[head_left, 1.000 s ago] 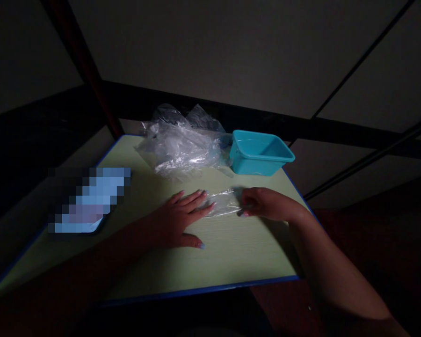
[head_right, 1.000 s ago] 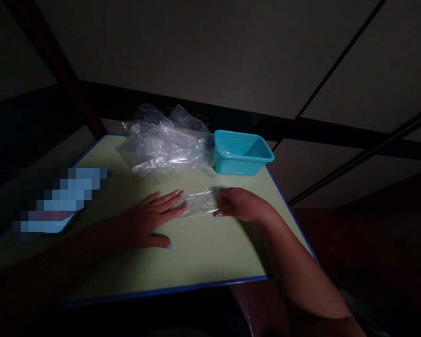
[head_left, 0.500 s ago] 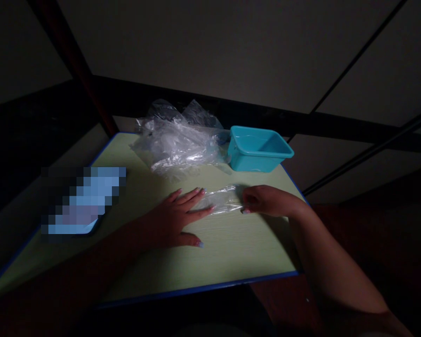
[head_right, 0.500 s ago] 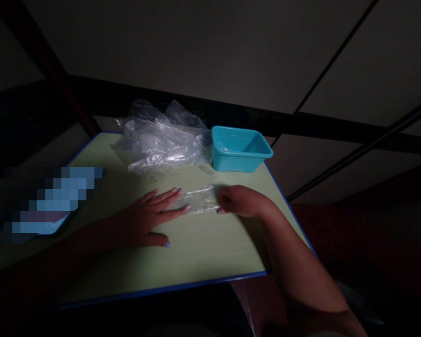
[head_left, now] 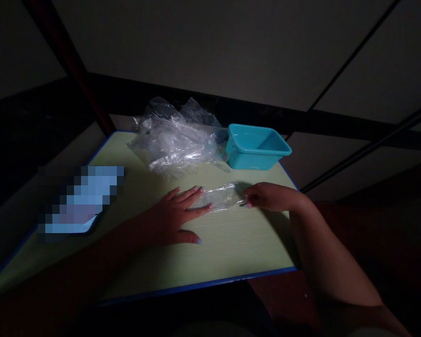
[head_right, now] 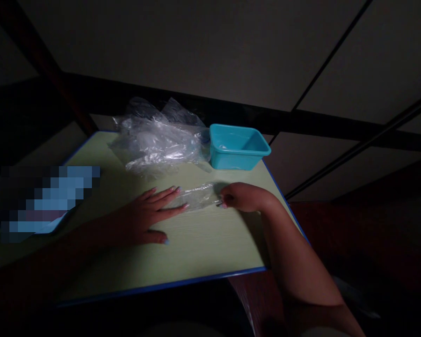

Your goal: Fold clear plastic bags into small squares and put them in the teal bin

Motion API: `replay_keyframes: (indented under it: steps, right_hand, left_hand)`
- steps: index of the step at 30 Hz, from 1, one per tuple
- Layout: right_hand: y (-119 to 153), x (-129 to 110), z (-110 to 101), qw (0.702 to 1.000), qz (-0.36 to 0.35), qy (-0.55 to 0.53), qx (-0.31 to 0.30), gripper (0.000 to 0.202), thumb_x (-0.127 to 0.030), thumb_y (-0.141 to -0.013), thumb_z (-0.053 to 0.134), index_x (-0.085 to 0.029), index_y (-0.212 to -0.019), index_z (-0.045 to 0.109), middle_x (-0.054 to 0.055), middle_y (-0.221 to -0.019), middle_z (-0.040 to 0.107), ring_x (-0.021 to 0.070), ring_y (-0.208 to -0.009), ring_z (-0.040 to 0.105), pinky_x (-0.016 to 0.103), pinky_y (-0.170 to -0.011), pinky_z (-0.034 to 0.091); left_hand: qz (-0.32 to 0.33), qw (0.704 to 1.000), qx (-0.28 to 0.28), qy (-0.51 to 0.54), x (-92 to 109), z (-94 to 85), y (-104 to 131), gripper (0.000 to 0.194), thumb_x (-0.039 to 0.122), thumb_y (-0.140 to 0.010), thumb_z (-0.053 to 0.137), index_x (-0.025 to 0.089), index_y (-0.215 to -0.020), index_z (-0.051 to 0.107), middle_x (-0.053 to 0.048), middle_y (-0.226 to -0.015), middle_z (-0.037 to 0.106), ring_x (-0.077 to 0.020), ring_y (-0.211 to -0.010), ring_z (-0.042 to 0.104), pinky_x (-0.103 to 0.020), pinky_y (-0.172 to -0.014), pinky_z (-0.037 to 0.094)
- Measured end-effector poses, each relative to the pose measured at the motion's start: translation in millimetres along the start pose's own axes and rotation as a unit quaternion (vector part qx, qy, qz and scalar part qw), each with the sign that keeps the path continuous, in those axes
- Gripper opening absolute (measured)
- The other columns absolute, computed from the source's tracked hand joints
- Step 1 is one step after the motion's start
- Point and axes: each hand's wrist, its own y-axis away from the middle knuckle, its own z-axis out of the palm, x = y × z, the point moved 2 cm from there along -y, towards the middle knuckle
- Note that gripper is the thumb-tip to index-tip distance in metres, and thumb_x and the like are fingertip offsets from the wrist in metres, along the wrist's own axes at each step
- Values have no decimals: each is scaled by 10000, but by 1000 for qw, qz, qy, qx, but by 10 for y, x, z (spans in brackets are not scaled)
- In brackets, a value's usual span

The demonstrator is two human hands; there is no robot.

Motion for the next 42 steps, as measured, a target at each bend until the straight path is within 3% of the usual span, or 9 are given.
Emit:
replay_keyframes:
  steps: [5,11,18,24,33,42]
  right_hand:
    - [-40,29,24,999,-30,-1,16,191,-338,-851,580,-164,-777,555,-5,-681,527,127,-628,434,268,-562,303]
    - [-64,10,38,999,-43,-11,3,143,-228,-866,510,-160,-763,583,12,-696,559,141,-662,483,281,-608,347]
    - [-51,5,31,997,-60,-34,19,257,-312,-918,460,-153,-769,596,18,-697,567,139,-666,480,282,-622,371]
    - [-45,-6,37,998,-62,-16,2,275,-401,-871,559,-161,-737,555,-22,-644,486,118,-608,407,266,-562,310]
    - [-49,-76,46,999,-37,-18,17,148,-180,-855,487,-158,-767,604,14,-693,578,140,-656,506,263,-619,357]
    - [-50,-77,21,1000,8,9,14,210,-199,-846,477,-148,-722,638,30,-649,596,135,-597,487,263,-579,344]
  left_hand:
    - [0,1000,-2,-6,-2,7,-2,812,782,-826,367,379,-1507,183,-137,-1595,47,-357,-1461,123,-594,-1103,183]
    - [-3,1000,8,-7,-12,36,-7,831,783,-824,374,363,-1513,173,-122,-1598,56,-373,-1451,159,-594,-1107,179]
    - [3,1000,18,7,-14,29,-1,899,784,-824,368,290,-1533,116,-149,-1592,86,-364,-1452,164,-585,-1112,184]
    - [8,1000,11,14,-2,11,-5,794,765,-826,405,378,-1498,233,-125,-1598,58,-382,-1450,155,-604,-1100,179]
    - [4,1000,9,11,12,-6,2,779,738,-835,440,369,-1494,250,-138,-1595,69,-382,-1451,151,-610,-1100,175]
    - [3,1000,11,9,7,-1,1,810,759,-818,436,389,-1499,201,-116,-1598,42,-383,-1449,155,-599,-1104,173]
